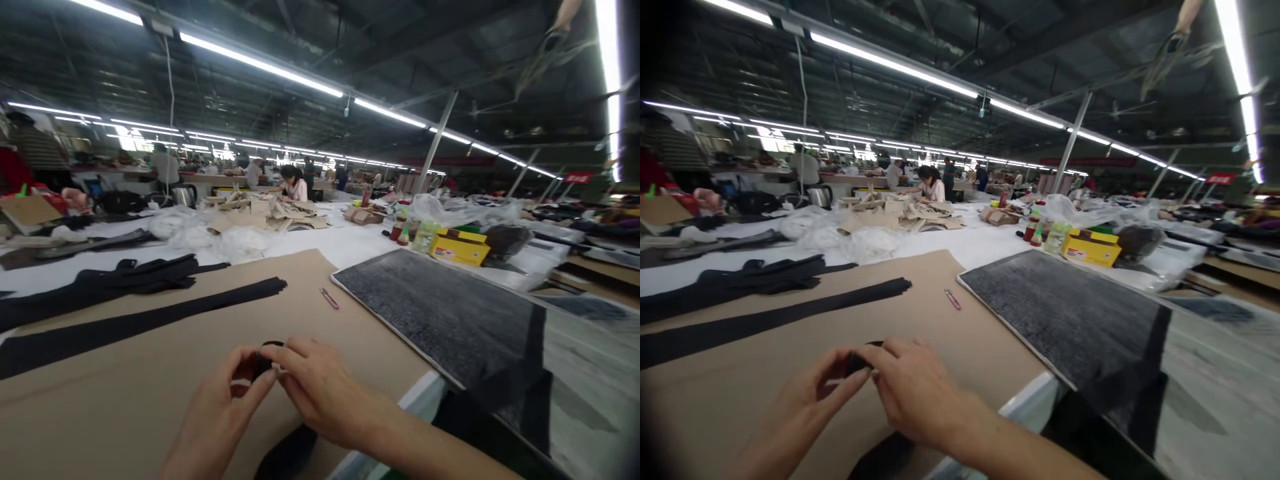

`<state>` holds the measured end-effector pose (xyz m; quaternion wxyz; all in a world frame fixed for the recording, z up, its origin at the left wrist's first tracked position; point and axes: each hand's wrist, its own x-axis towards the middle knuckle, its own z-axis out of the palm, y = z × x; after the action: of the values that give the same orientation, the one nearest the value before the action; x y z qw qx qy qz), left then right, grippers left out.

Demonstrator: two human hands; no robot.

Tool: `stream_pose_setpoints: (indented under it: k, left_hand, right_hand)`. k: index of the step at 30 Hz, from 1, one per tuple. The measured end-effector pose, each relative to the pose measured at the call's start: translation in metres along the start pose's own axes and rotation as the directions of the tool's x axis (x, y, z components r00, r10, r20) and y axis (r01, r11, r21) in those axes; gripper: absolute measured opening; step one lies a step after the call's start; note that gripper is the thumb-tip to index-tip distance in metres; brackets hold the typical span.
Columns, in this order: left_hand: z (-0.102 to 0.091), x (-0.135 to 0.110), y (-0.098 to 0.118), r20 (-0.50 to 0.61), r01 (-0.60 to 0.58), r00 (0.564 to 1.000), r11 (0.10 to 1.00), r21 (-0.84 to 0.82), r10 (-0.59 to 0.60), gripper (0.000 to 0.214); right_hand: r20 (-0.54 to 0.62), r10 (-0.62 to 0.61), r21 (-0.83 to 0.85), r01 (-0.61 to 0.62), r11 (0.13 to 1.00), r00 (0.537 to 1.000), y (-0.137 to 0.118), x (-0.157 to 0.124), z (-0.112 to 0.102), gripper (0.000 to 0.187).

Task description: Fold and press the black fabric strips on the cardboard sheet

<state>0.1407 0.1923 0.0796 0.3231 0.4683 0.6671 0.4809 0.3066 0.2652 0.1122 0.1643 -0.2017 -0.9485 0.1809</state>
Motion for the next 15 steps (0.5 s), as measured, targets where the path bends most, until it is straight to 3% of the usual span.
stream_pose_setpoints:
  k: [2,4,6,8,10,12,15]
  left_hand:
    - [-0.006,0.003,-0.001,-0.071,-0.023,0.997,0.999,-0.031,0.021,0.040]
    - [-0.016,0.002,-0.004,-0.090,-0.034,0.995,0.998,-0.049,0.029,0.036]
    - [-0.027,0.000,-0.007,-0.056,-0.024,0.998,0.999,-0.049,0.022,0.035]
    - [-0.038,-0.003,-0.005,-0.013,0.005,1.000,0.999,-0.046,-0.006,0.034]
    - [-0.046,-0.006,0.001,-0.005,0.043,0.999,0.996,-0.073,-0.044,0.033]
    - [-0.053,-0.009,0.009,0.001,0.084,0.996,0.985,-0.148,-0.085,0.031]
    - [-0.066,-0.011,0.020,0.008,0.141,0.989,0.934,-0.328,-0.147,0.031]
  right_hand:
    - [-0.022,-0.042,0.025,0.043,0.999,0.999,-0.005,0.005,0.004,0.043]
    - [-0.117,-0.053,0.116,0.066,0.991,0.992,-0.005,0.011,0.007,0.039]
    - [-0.238,0.004,0.248,0.057,0.967,0.971,-0.003,0.020,0.009,0.036]
    - [-0.245,0.108,0.416,0.004,0.909,0.964,0.001,0.030,0.015,0.042]
    - [-0.052,0.163,0.617,-0.097,0.781,0.985,0.004,0.040,0.023,0.054]
    - [0.197,0.124,0.788,-0.233,0.570,0.972,0.005,0.049,0.033,0.056]
    - [0.352,0.037,0.901,-0.349,0.259,0.935,0.004,0.055,0.043,0.045]
